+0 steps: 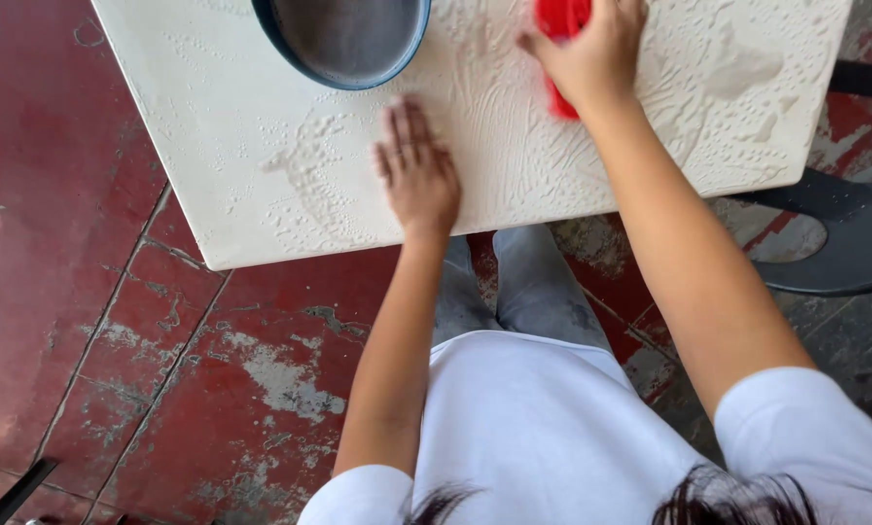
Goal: Scrubbing and wiping down a white plastic table with soap and water.
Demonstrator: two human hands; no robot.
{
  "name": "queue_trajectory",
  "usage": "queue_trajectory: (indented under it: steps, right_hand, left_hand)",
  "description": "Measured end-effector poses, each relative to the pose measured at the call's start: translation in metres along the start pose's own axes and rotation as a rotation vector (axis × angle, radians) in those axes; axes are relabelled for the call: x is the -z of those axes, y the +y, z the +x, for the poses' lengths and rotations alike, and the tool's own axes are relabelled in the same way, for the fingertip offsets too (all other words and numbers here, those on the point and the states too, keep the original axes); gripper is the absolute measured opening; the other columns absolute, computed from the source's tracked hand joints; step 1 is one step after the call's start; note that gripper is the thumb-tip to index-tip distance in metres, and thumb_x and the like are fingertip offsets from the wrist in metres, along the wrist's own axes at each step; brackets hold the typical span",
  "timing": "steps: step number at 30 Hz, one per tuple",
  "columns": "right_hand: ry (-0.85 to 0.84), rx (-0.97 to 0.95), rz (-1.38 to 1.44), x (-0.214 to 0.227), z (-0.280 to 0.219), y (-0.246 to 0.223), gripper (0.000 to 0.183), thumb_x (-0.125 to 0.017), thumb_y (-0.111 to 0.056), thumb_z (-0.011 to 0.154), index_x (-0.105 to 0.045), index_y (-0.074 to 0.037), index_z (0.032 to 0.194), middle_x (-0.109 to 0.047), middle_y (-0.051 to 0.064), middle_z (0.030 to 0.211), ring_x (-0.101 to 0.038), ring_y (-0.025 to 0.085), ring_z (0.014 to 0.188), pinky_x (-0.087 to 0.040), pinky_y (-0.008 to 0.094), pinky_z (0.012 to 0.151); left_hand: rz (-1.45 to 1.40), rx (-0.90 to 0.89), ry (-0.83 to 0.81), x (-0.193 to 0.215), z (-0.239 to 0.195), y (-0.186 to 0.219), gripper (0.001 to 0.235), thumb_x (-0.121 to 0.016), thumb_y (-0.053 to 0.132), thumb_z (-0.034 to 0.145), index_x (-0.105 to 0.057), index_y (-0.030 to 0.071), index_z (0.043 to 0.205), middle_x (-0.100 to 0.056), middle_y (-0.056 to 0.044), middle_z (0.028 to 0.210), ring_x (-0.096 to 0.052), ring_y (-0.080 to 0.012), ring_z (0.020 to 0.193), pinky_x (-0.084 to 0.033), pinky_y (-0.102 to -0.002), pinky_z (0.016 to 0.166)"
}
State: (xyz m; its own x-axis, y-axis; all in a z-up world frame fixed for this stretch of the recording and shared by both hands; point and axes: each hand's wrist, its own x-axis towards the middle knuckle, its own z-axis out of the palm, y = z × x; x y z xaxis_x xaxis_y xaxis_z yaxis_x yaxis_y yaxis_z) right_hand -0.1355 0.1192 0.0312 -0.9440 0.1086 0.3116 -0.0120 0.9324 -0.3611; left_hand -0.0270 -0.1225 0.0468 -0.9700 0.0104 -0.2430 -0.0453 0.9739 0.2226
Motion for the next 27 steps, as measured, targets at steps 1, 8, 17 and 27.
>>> queue_trajectory:
  steps: [1,8,17,27]
  right_hand:
    - [0.050,0.147,-0.027,0.029,-0.010,-0.007,0.089,-0.102,-0.051,0.077,-0.059,-0.004,0.140,-0.062,0.022,0.129,-0.061,0.041,0.115,-0.053,0.049,0.096]
    - [-0.369,-0.265,0.041,0.105,-0.063,0.049,0.081,-0.084,-0.042,0.095,-0.045,-0.013,0.159,-0.059,0.018,0.138,-0.060,0.037,0.126,-0.050,0.048,0.108]
    - [-0.170,-0.109,0.082,0.099,-0.117,0.070,0.081,-0.081,-0.020,0.094,-0.032,-0.005,0.156,-0.052,0.029,0.139,-0.053,0.047,0.126,-0.047,0.053,0.107]
    - [-0.176,0.096,0.189,0.047,-0.129,-0.138,0.060,-0.071,-0.046,0.097,-0.057,-0.005,0.139,-0.070,0.017,0.120,-0.073,0.029,0.097,-0.064,0.037,0.079]
  left_hand:
    - [0.019,-0.069,-0.015,-0.009,0.001,0.011,0.061,-0.034,0.030,0.109,-0.020,0.014,0.165,-0.017,-0.003,0.173,-0.013,-0.0206,0.161,-0.010,-0.046,0.129]
    - [-0.129,-0.517,0.047,-0.086,-0.034,0.165,0.057,-0.035,0.032,0.112,-0.024,0.014,0.166,-0.021,-0.003,0.174,-0.016,-0.0172,0.162,-0.012,-0.042,0.133]
    - [0.014,-0.292,-0.114,-0.027,0.007,0.032,0.056,-0.021,0.032,0.114,-0.011,0.023,0.168,-0.005,0.004,0.175,-0.003,-0.0153,0.161,-0.001,-0.042,0.130]
    - [-0.093,0.037,0.107,0.011,-0.001,-0.069,0.057,-0.023,0.033,0.113,-0.021,0.018,0.167,-0.017,0.004,0.174,-0.012,-0.0178,0.162,-0.005,-0.043,0.131]
